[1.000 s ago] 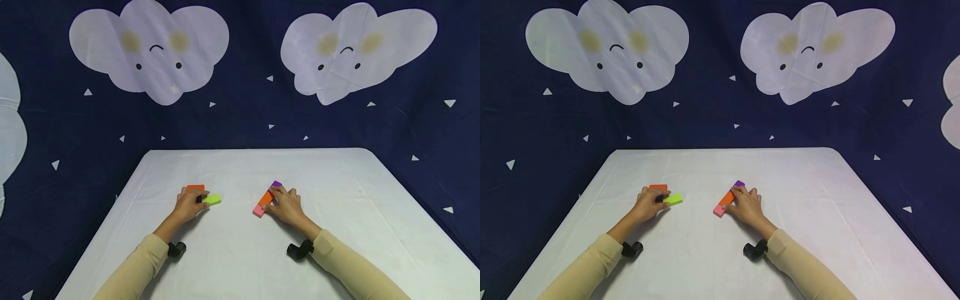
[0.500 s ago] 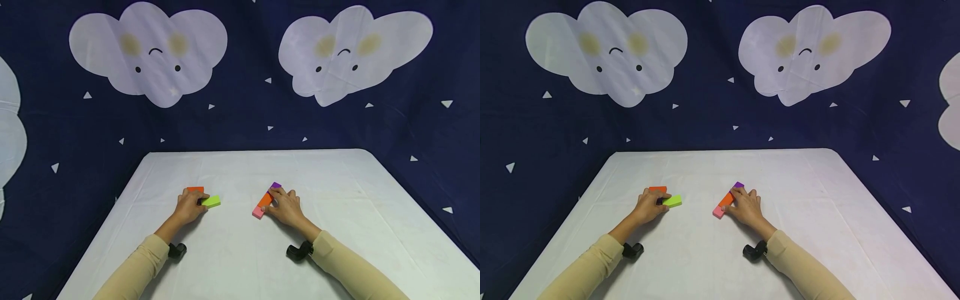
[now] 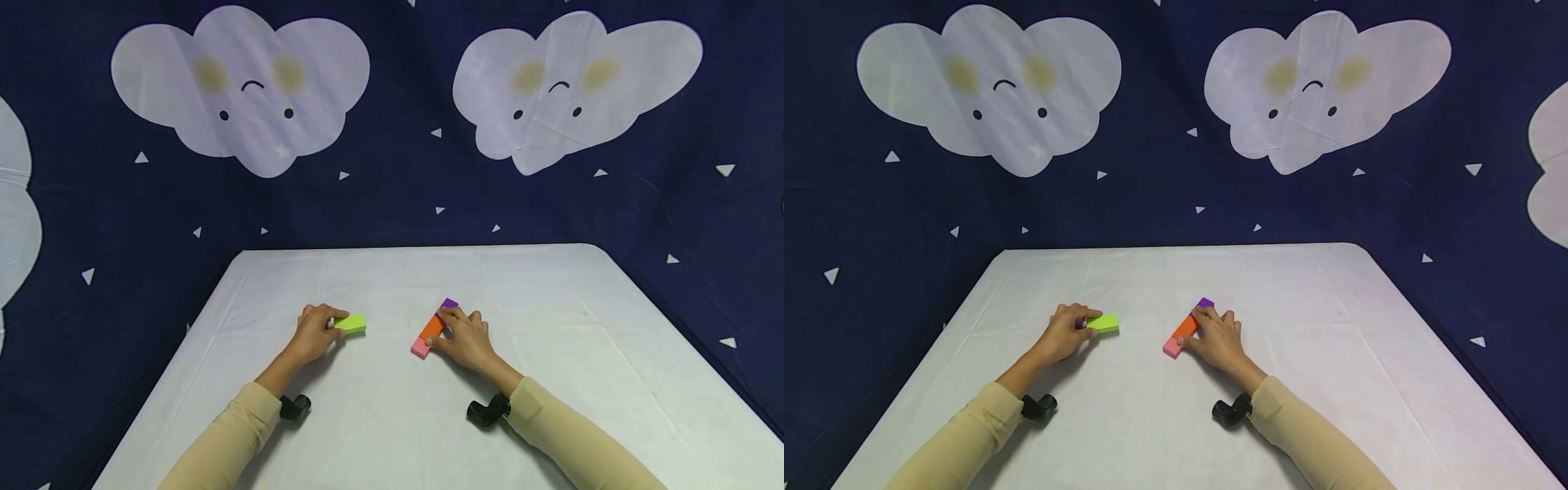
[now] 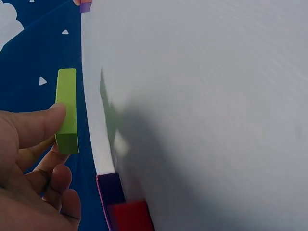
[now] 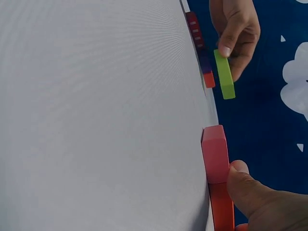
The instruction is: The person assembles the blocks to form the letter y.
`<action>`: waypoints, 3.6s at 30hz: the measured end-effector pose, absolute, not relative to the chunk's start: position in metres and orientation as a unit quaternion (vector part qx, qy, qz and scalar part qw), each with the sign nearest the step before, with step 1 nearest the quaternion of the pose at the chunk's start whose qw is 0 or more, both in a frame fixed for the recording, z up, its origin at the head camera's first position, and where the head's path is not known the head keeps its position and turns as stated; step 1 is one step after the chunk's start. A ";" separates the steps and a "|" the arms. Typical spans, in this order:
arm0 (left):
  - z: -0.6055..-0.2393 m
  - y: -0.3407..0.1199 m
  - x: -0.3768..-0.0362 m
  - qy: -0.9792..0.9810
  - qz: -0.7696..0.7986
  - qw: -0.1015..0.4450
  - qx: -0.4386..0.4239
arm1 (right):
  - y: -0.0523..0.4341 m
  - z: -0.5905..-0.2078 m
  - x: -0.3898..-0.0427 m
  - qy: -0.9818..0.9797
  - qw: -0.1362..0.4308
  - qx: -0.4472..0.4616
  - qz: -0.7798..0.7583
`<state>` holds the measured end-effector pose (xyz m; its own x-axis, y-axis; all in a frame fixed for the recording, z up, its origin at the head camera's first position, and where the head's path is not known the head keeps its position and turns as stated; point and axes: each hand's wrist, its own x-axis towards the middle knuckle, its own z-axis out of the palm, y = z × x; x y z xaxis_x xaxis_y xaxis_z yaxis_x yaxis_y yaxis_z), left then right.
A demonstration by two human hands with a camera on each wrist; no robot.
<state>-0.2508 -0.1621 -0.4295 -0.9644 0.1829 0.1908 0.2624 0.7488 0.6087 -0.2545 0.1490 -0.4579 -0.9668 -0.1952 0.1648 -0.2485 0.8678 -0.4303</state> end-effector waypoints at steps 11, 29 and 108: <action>-0.429 -0.143 -0.255 -0.911 -0.394 0.036 -0.115 | 0.149 -0.459 -0.254 -0.964 0.058 0.117 0.231; -0.430 -0.115 -0.262 -0.896 -0.427 -0.018 -0.124 | 0.150 -0.459 -0.254 -0.963 0.066 0.119 0.232; -0.456 -0.075 -0.247 -0.919 -0.384 0.057 -0.070 | 0.151 -0.462 -0.255 -0.963 0.067 0.118 0.231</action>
<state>-0.2466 -0.0746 -0.4558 -0.9837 0.0848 0.1584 0.1722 0.6956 0.6975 -0.2554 0.1513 -0.4622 -0.9629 -0.1972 0.1841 -0.2592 0.8654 -0.4288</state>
